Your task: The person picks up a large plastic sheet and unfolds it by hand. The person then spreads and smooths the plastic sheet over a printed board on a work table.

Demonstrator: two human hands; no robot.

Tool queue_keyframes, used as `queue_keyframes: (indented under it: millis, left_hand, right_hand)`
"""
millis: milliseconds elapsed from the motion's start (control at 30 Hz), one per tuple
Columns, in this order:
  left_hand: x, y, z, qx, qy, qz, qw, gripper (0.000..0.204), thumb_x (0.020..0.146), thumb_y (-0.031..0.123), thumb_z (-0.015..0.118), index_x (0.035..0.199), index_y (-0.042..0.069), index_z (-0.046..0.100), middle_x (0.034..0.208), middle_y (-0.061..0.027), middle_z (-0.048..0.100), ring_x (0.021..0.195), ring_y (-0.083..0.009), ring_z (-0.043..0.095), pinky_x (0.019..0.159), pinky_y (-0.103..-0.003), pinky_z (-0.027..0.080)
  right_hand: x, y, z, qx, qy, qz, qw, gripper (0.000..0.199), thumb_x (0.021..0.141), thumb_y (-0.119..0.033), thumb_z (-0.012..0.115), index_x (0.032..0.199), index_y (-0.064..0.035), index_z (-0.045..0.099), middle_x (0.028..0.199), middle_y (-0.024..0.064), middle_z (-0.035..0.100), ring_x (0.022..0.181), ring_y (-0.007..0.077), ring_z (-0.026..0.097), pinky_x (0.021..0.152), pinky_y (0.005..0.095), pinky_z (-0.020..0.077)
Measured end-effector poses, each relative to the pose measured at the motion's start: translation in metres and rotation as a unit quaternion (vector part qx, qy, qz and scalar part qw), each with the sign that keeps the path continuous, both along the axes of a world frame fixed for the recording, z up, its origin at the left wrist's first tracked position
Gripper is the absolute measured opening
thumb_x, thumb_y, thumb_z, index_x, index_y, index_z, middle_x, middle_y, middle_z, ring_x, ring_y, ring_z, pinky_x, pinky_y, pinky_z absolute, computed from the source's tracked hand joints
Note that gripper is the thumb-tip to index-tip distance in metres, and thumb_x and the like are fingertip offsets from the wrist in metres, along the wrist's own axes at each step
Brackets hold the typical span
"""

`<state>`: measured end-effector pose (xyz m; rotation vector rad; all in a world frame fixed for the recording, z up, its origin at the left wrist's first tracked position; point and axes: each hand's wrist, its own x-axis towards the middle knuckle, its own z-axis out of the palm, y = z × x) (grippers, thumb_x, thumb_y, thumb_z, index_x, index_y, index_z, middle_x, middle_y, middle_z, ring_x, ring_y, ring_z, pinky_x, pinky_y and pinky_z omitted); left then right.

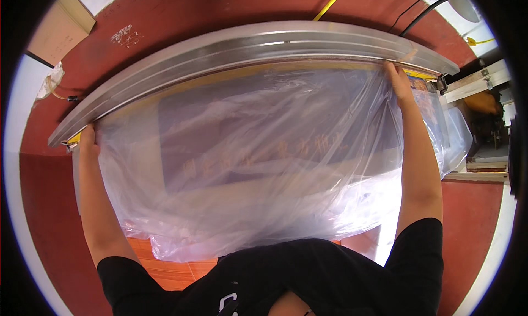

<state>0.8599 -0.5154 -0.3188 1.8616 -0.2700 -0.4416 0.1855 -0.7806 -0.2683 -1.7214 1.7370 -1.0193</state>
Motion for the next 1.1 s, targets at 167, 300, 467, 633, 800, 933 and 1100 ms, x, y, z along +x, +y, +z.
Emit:
queue_keyframes:
  millis: [167, 300, 467, 633, 800, 933, 1100]
  left_hand:
    - [0.061, 0.068, 0.024, 0.32, -0.374, -0.127, 0.861, 0.024, 0.069, 0.02, 0.041, 0.083, 0.002, 0.047, 0.08, -0.0147, 0.05, 0.07, -0.0227, 0.047, 0.061, -0.032, 0.037]
    - [-0.056, 0.063, 0.058, 0.583, -0.409, -0.04, 0.701, 0.027, 0.069, 0.022, 0.043, 0.086, 0.002, 0.045, 0.09, -0.0148, 0.047, 0.08, -0.026, 0.046, 0.066, -0.033, 0.037]
    - [-0.234, -0.068, 0.064, 0.095, -0.395, -0.448, 0.796, 0.022, 0.071, 0.02, 0.046, 0.08, 0.001, 0.051, 0.07, -0.0136, 0.051, 0.064, -0.0214, 0.05, 0.056, -0.029, 0.038]
    - [-0.42, -0.132, 0.032, -0.096, -0.279, -0.525, 0.798, 0.016, 0.068, 0.018, 0.049, 0.068, 0.002, 0.048, 0.06, -0.0115, 0.05, 0.056, -0.0187, 0.049, 0.051, -0.028, 0.037]
    - [-0.379, -0.037, 0.051, -0.008, -0.091, -0.759, 0.645, 0.015, 0.067, 0.01, 0.048, 0.057, 0.003, 0.041, 0.049, -0.0021, 0.036, 0.046, -0.0084, 0.033, 0.042, -0.022, 0.029]
    - [-0.21, 0.051, 0.071, 0.204, -0.2, -0.477, 0.831, 0.017, 0.067, 0.006, 0.048, 0.053, 0.005, 0.039, 0.051, 0.0048, 0.035, 0.047, -0.0034, 0.029, 0.041, -0.018, 0.024]
    - [-0.127, 0.113, 0.072, 0.329, -0.375, -0.369, 0.784, 0.019, 0.069, 0.01, 0.048, 0.058, 0.0, 0.037, 0.049, -0.0057, 0.035, 0.046, -0.01, 0.032, 0.042, -0.024, 0.027]
  right_hand:
    - [0.032, 0.031, 0.013, 0.079, 0.094, 0.088, 0.989, 0.039, 0.065, -0.038, 0.051, 0.079, -0.0014, 0.052, 0.067, -0.0002, 0.049, 0.061, 0.008, 0.042, 0.058, 0.0201, 0.0334]
    - [0.038, 0.069, 0.0, 0.072, -0.153, 0.165, 0.972, 0.02, 0.068, -0.025, 0.053, 0.071, -0.0054, 0.052, 0.061, -0.0045, 0.045, 0.055, 0.0039, 0.038, 0.051, 0.0179, 0.0313]
    - [0.038, 0.072, -0.005, 0.11, -0.234, 0.212, 0.942, 0.012, 0.07, -0.021, 0.052, 0.07, -0.0085, 0.051, 0.058, -0.0073, 0.041, 0.052, 0.001, 0.034, 0.048, 0.0147, 0.0274]
    - [0.048, 0.07, -0.006, 0.029, -0.285, 0.185, 0.94, 0.017, 0.07, -0.023, 0.051, 0.066, -0.0062, 0.048, 0.056, -0.0083, 0.04, 0.052, 0.0036, 0.036, 0.048, 0.0172, 0.0295]
    - [-0.041, 0.063, 0.018, -0.048, 0.403, 0.042, 0.913, 0.029, 0.063, -0.033, 0.052, 0.076, -0.0072, 0.049, 0.071, 0.0098, 0.049, 0.068, 0.0232, 0.046, 0.063, 0.0306, 0.0358]
    - [0.017, 0.129, -0.014, -0.164, 0.384, 0.273, 0.867, 0.058, 0.062, -0.043, 0.049, 0.105, -0.0056, 0.037, 0.11, 0.0148, 0.032, 0.103, 0.0274, 0.027, 0.086, 0.0375, 0.0205]
    - [0.082, 0.172, -0.002, -0.117, 0.369, 0.308, 0.869, 0.069, 0.065, -0.051, 0.04, 0.113, -0.0041, 0.024, 0.12, 0.0109, 0.019, 0.112, 0.0251, 0.013, 0.089, 0.0411, 0.0086]
